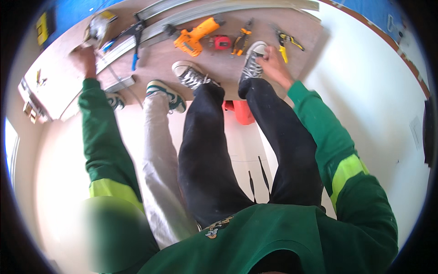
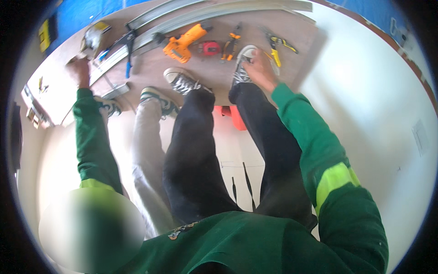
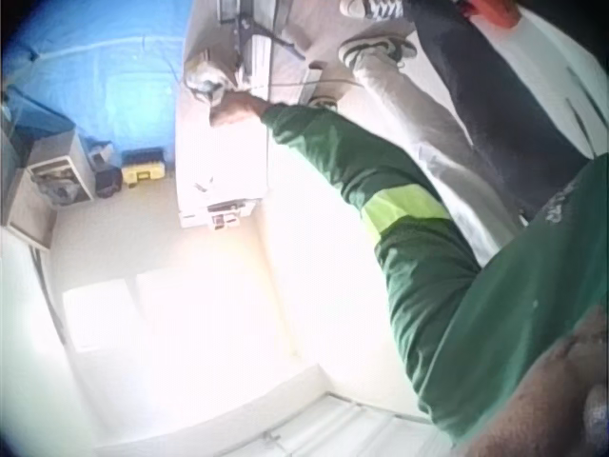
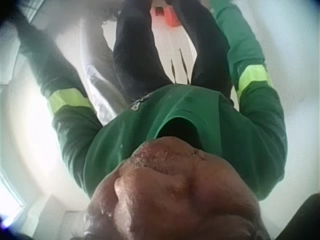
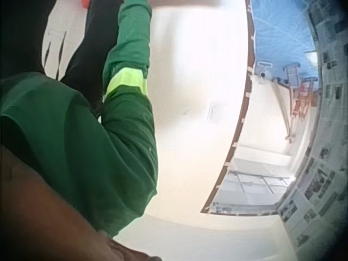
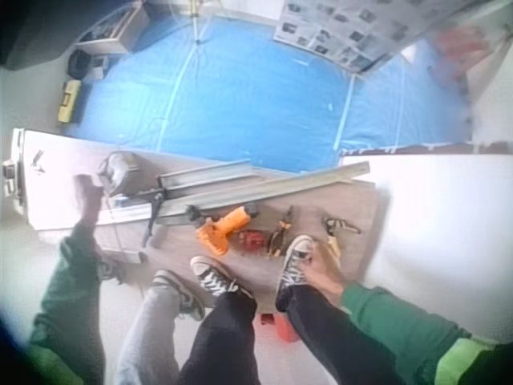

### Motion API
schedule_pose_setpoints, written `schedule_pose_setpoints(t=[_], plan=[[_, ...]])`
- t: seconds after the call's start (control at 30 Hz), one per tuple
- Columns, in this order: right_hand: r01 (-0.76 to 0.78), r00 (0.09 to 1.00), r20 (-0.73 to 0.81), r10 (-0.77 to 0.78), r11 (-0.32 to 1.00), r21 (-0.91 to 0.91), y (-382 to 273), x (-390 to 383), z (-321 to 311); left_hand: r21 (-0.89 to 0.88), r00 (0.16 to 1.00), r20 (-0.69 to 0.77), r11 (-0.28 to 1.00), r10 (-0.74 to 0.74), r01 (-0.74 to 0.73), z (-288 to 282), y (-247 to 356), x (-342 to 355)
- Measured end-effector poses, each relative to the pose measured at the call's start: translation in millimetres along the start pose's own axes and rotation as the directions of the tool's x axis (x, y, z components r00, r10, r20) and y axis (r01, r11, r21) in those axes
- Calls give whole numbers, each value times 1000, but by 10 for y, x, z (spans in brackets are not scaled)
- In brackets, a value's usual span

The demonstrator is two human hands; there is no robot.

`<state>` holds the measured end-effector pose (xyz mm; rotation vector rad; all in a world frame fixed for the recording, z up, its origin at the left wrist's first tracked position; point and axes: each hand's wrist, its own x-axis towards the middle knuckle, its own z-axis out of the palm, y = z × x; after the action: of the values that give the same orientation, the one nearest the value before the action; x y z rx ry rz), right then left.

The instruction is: The person uses a cordless drill to fasten metal ceiling tracks to the ceiling, then switches to a manual rivet gun to secure additional points, and later uses a corded drill to continue fastening. The work occurs in a room with blue floor protection and construction materials.

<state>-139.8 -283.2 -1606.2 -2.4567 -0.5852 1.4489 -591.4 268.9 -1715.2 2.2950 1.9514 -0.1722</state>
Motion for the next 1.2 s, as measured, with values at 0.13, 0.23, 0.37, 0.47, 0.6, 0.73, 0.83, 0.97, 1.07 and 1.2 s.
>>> schedule_pose_setpoints(t=[0.13,0.23,0.37,0.47,0.6,0.73,0.83,0.97,1.07,1.2], plan=[[43,974,214,-80,984,171,-818,-761,-198,-702,947,287,641,-146,311,131,265,-1020],[73,959,232,-162,934,350,-1380,-1277,-269,-717,789,603,351,-119,601,77,425,-1721],[-80,923,383,-23,965,251,-1702,-1531,-27,-427,951,293,876,-101,225,123,822,-2037],[-7,883,467,-52,992,124,-1737,-1484,140,-317,980,200,947,5,59,223,1053,-1891],[61,896,424,-130,983,173,-1697,-1355,172,31,891,453,999,21,-40,434,1218,-1673],[44,925,357,-131,970,240,-1616,-1294,158,-26,866,443,969,233,-247,478,1205,-1514],[4,924,372,-83,978,208,-1556,-1318,190,-77,840,442,947,314,-313,288,1177,-1448],[-19,952,299,-61,966,259,-1506,-1424,220,-304,821,321,872,472,-383,-260,1326,-1530],[18,980,172,-98,908,419,-1596,-1596,126,-412,812,359,859,461,-305,-899,1710,-1829],[180,983,-57,-176,830,528,-1997,-1880,-241,-640,859,208,729,468,-242,-2016,2587,-2694]])
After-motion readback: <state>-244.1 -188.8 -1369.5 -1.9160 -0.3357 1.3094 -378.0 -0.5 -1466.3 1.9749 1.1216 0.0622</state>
